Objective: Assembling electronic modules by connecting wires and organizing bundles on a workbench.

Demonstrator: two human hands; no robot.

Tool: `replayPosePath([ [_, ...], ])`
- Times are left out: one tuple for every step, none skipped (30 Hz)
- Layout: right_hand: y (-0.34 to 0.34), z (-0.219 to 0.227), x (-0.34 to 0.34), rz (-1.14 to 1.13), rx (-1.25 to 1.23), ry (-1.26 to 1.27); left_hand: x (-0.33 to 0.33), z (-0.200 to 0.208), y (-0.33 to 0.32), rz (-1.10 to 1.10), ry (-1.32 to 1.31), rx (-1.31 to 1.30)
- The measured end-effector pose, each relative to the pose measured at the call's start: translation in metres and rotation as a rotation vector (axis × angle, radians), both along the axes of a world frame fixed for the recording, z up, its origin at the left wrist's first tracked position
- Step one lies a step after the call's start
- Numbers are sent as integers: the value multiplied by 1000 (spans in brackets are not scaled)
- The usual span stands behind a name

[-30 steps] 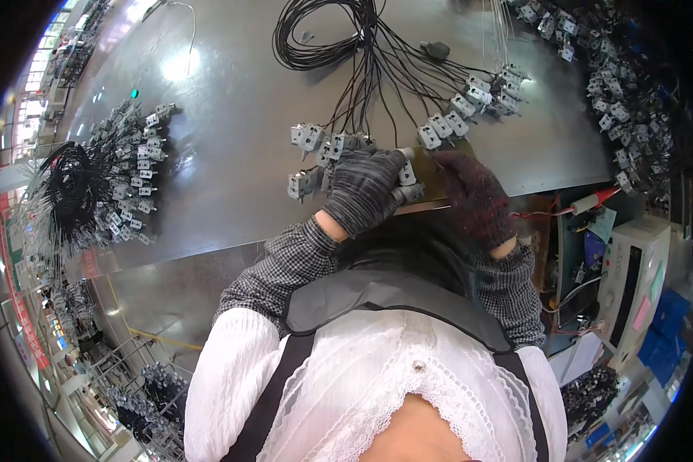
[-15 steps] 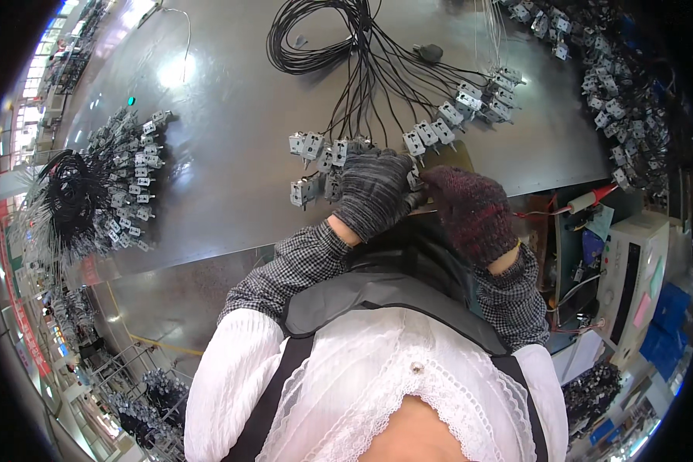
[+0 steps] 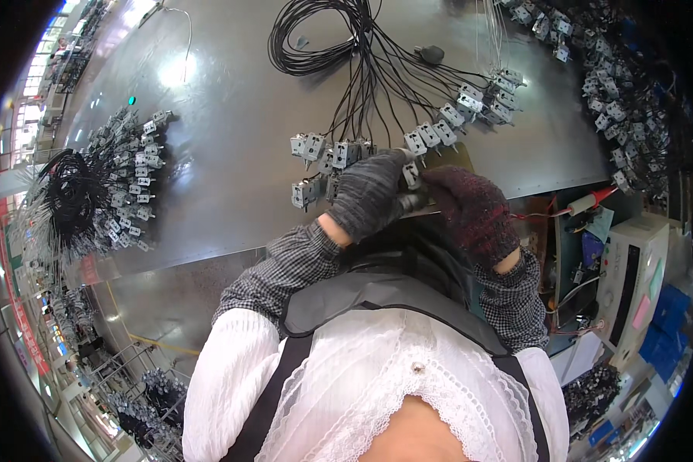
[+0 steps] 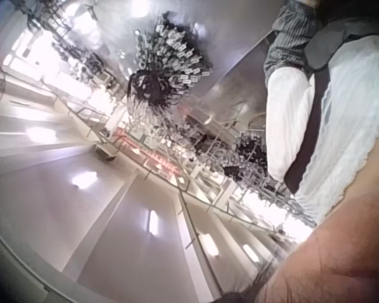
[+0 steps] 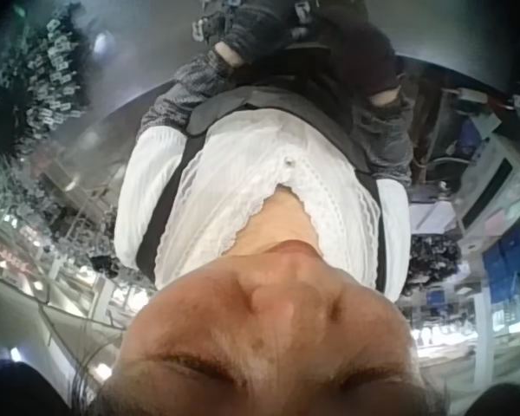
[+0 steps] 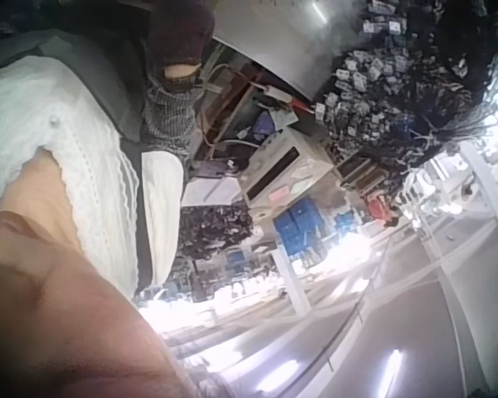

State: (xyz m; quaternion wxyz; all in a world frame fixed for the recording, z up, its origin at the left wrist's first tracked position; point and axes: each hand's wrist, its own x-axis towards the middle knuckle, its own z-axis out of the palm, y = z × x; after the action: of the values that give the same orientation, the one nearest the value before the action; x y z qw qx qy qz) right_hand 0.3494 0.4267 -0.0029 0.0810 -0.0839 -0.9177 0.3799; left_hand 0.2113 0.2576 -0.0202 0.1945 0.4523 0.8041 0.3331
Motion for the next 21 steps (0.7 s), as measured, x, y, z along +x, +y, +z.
replayPosePath([
  [1,-2,0,-28,-46,13,-2,7,-3,29,-172,106],
  [2,-4,1,-29,-45,11,-7,8,-7,27,-174,106],
  [4,-7,2,-12,-115,8,-15,10,-13,60,134,289],
  [5,-8,3,6,-185,4,-24,11,-19,92,443,469],
  [4,-7,3,7,-186,4,-36,13,-27,132,526,420],
  [2,-4,5,-5,-154,7,-51,12,-35,168,600,376],
  [0,-2,5,-3,-131,17,-70,23,-46,75,480,190],
  [-2,-2,6,12,-140,26,-90,15,-69,86,492,179],
  [-3,-5,8,9,-75,73,-110,-10,-95,53,309,67],
  [-3,-9,8,-2,-9,115,-121,-26,-108,15,120,-41],
  [-2,-5,7,-13,-3,108,-122,-20,-102,3,113,-34],
  [-1,3,6,10,-158,40,-119,0,-97,84,-204,80],
  [-2,8,4,41,-311,-24,-117,14,-93,171,-515,196],
  [-3,7,4,39,-310,-23,-119,16,-91,180,-532,250],
  [-6,4,5,114,-446,-16,-117,17,-86,175,-533,251],
  [-10,1,5,195,-586,-10,-109,17,-78,166,-570,380],
  [-17,-2,5,196,-586,-10,-101,18,-70,157,-606,509],
  [-26,-6,4,201,-539,-37,-90,25,-64,125,-734,579],
  [-31,-10,4,197,-483,-68,-83,20,-56,124,-735,582],
  [-32,-16,5,196,-480,-69,-76,12,-49,152,-649,616],
  [-33,-24,5,162,-405,-53,-70,8,-41,180,-562,646],
])
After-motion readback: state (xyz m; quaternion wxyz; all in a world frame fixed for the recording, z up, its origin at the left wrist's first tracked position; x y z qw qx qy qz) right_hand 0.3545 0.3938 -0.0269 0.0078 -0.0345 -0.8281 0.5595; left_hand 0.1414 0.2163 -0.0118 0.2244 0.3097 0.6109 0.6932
